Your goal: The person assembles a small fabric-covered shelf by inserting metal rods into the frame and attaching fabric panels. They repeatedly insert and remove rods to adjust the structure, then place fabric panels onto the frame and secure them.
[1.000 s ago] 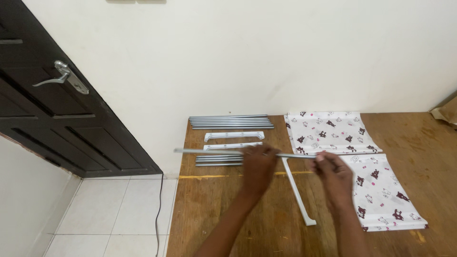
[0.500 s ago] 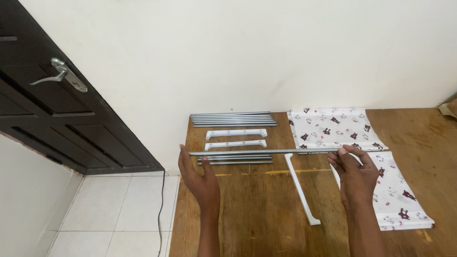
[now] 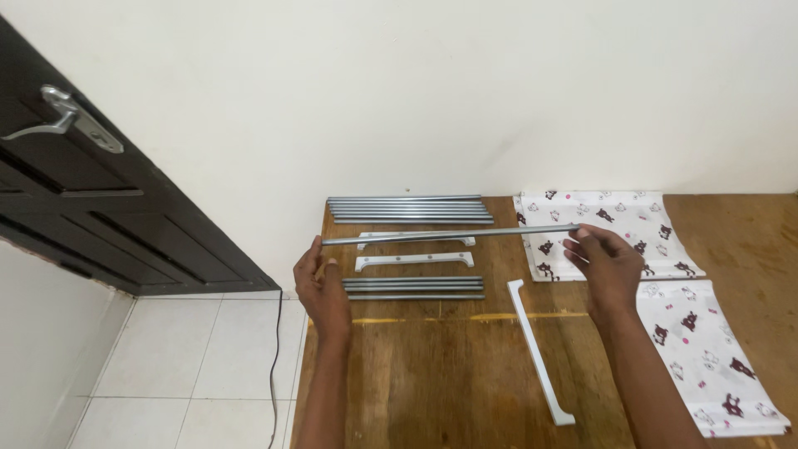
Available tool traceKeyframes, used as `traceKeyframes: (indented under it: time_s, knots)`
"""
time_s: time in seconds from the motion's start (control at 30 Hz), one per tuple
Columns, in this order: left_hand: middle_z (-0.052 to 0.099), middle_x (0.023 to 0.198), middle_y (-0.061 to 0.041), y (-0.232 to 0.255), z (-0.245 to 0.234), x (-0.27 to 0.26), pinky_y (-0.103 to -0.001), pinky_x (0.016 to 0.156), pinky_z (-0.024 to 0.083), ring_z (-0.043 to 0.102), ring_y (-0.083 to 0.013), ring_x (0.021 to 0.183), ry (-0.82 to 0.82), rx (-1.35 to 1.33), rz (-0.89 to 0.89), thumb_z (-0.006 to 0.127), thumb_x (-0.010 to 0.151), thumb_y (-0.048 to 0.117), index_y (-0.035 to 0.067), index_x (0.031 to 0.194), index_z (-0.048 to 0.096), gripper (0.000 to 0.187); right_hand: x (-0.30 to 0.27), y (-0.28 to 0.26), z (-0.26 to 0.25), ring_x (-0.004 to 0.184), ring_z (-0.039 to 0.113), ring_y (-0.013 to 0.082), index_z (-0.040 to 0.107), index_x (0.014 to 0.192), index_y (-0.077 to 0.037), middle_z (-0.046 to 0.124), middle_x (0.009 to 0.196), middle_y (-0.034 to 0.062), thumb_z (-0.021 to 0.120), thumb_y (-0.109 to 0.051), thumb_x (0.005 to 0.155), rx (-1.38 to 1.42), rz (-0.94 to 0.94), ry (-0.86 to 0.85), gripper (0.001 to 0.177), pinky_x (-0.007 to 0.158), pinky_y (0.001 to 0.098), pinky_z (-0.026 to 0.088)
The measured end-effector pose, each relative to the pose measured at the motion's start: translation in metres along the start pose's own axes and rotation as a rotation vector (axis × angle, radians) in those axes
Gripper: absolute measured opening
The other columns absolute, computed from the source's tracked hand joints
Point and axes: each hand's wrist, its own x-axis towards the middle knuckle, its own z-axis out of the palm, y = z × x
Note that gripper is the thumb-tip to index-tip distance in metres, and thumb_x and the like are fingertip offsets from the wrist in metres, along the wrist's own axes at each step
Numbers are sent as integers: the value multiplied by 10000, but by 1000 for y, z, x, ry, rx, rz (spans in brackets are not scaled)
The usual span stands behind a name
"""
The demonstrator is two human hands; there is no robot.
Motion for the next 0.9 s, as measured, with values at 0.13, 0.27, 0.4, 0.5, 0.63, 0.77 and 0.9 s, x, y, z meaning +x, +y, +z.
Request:
traceKeyframes:
  time_s: [0.13,0.27,0.4,0.5,0.63,0.77,0.9]
  knots:
    - [513,1351,-101,-36,11,61,-344,1060,443,524,-190,1216,-71,90,-89,488,970,112,89,1450,557,485,48,36,16,901,703,180,694,1206,-4,715,1021,74,644,-99,978,-153,150,-133,252,779,329,597]
    - [547,1367,-116,-84,25,119,-342,1015,477,582,-210,1161,-163,230,-137,497,954,106,49,1462,535,512,103,94,30,865,676,157,720,1194,-19,706,964,75,631,-114,990,-237,292,-232,242,739,307,572]
    - [594,1333,-155,-128,41,156,-396,995,484,598,-274,1117,-233,395,-198,500,962,128,41,1485,501,530,153,166,42,813,660,156,712,1164,7,693,926,89,622,-104,995,-260,375,-287,222,711,305,568]
    - [638,1300,-159,-149,52,176,-446,979,505,636,-340,1100,-266,365,-308,449,995,246,65,1512,470,549,174,212,50,746,636,167,692,1138,35,673,888,104,627,-61,982,-173,401,-315,194,646,312,538]
    - [618,1318,-176,-163,64,190,-450,1091,409,568,-332,1250,-230,471,-297,356,1028,509,124,1483,506,615,185,239,60,723,641,141,687,1127,32,671,869,92,615,-51,974,-243,437,-241,187,621,282,557]
    - [662,1276,-210,-172,68,198,-521,1137,351,575,-372,1253,-255,681,-318,235,1040,583,173,1466,559,674,177,237,69,653,591,138,684,1157,13,644,846,82,604,-10,947,-278,370,-260,225,539,283,488]
    - [640,1273,-211,-189,73,209,-503,1072,386,561,-366,1220,-218,655,-191,347,1064,491,68,1424,559,594,174,219,77,586,541,156,684,1153,25,629,811,92,627,44,891,-370,257,-330,268,475,306,424]
